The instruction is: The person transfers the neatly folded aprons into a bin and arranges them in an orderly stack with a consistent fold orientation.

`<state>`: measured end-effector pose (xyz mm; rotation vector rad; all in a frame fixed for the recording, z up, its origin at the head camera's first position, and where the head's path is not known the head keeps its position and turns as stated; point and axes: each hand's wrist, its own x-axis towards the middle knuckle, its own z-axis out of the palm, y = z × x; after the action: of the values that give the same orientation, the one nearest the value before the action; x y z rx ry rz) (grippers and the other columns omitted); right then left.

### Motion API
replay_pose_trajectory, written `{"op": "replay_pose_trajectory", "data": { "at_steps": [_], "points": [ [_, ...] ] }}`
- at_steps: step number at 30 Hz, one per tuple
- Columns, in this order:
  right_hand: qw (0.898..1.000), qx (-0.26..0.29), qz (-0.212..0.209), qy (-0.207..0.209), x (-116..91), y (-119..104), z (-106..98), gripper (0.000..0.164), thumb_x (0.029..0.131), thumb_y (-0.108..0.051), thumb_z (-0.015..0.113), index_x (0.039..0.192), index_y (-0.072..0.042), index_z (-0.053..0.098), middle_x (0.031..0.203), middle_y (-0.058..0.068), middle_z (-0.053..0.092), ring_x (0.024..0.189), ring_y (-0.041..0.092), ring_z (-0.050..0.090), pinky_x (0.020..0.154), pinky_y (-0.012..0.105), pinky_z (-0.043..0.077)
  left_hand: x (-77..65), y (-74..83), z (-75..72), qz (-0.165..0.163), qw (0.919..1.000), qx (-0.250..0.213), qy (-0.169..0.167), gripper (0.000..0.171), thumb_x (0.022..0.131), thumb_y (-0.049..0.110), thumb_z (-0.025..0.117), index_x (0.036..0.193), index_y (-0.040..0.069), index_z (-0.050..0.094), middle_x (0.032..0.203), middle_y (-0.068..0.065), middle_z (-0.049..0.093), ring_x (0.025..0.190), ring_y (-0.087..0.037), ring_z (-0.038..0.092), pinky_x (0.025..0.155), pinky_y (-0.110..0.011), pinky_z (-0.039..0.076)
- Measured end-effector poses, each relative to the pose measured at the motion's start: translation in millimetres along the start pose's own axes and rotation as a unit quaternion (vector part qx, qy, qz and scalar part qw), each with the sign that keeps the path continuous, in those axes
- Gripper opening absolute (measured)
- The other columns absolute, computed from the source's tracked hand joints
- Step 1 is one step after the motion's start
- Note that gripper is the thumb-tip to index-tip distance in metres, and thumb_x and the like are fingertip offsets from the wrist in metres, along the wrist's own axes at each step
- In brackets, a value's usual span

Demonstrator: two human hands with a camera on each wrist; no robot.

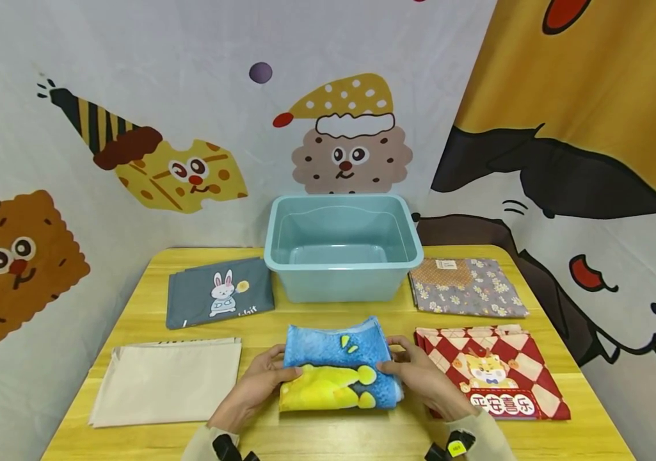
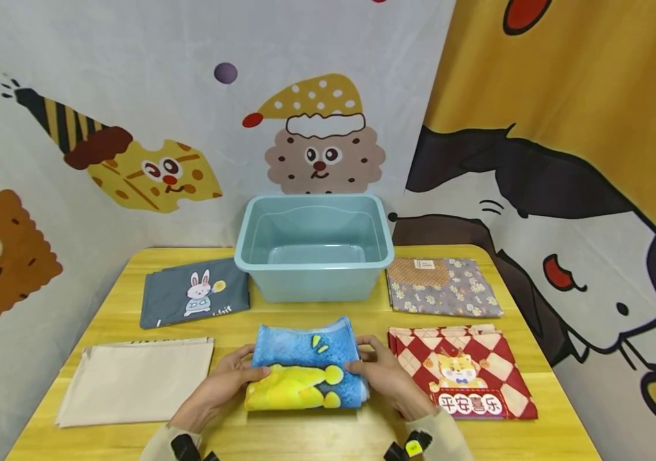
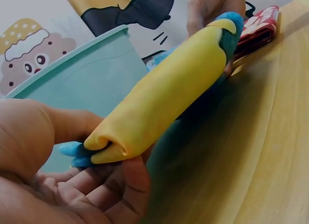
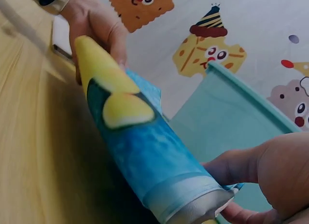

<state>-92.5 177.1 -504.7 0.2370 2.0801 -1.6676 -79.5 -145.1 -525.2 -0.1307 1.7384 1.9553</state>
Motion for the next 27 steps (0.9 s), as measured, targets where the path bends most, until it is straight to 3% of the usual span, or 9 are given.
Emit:
{"op": "replay_pose_trajectory", "data": {
  "at_steps": [6,12,18,21,27],
  "points": [
    [0.999,0.022,-0.007,-0.031,-3.7,-9.3,-6.4,0.058,0.093,-0.015,0.075,0.142,-0.009,0.044,0.137,0.030,0.058,0.107,0.030,0.069,0.085,0.040,0.060,1.3,1.9,0.2,0.005,0.9997,-0.020,0.010,0.069,0.092,0.010,0.074,0.151,0.001,0.037,0.111,-0.010,0.074,0.092,-0.016,0.071,0.081,-0.031,0.057],
    [0.993,0.066,-0.025,-0.095,-2.1,-10.3,-14.6,0.065,0.096,-0.014,0.070,0.147,0.001,0.031,0.124,0.021,0.071,0.097,0.021,0.073,0.084,0.036,0.060,1.0,4.6,-0.7,0.010,0.9994,-0.032,0.008,0.061,0.092,0.008,0.074,0.143,0.006,0.042,0.100,-0.004,0.074,0.084,-0.016,0.069,0.076,-0.031,0.057],
    [0.984,0.116,-0.031,-0.130,2.2,-10.9,-21.2,0.083,0.097,-0.015,0.068,0.158,0.006,0.016,0.130,0.014,0.070,0.105,0.014,0.071,0.092,0.035,0.059,2.1,9.4,-0.6,0.002,0.9977,-0.068,0.004,0.046,0.095,0.012,0.071,0.134,0.013,0.047,0.087,0.006,0.070,0.074,-0.008,0.066,0.067,-0.025,0.056],
    [0.977,0.145,-0.024,-0.158,4.8,-10.7,-24.2,0.079,0.100,-0.017,0.064,0.158,0.010,0.018,0.125,0.007,0.073,0.108,0.014,0.070,0.094,0.036,0.059,2.1,14.5,-0.2,0.004,0.9949,-0.100,0.015,0.029,0.098,0.017,0.068,0.123,0.017,0.053,0.087,0.007,0.065,0.070,-0.005,0.061,0.062,-0.021,0.053],
    [0.967,0.177,-0.013,-0.184,7.3,-13.7,-28.6,0.067,0.105,-0.024,0.057,0.158,0.005,0.029,0.115,0.000,0.075,0.104,0.017,0.073,0.091,0.041,0.061,2.0,25.8,0.8,0.045,0.9910,-0.125,0.016,0.008,0.104,0.019,0.058,0.111,0.016,0.058,0.094,0.005,0.062,0.080,-0.004,0.061,0.069,-0.019,0.054]
  ]
}}
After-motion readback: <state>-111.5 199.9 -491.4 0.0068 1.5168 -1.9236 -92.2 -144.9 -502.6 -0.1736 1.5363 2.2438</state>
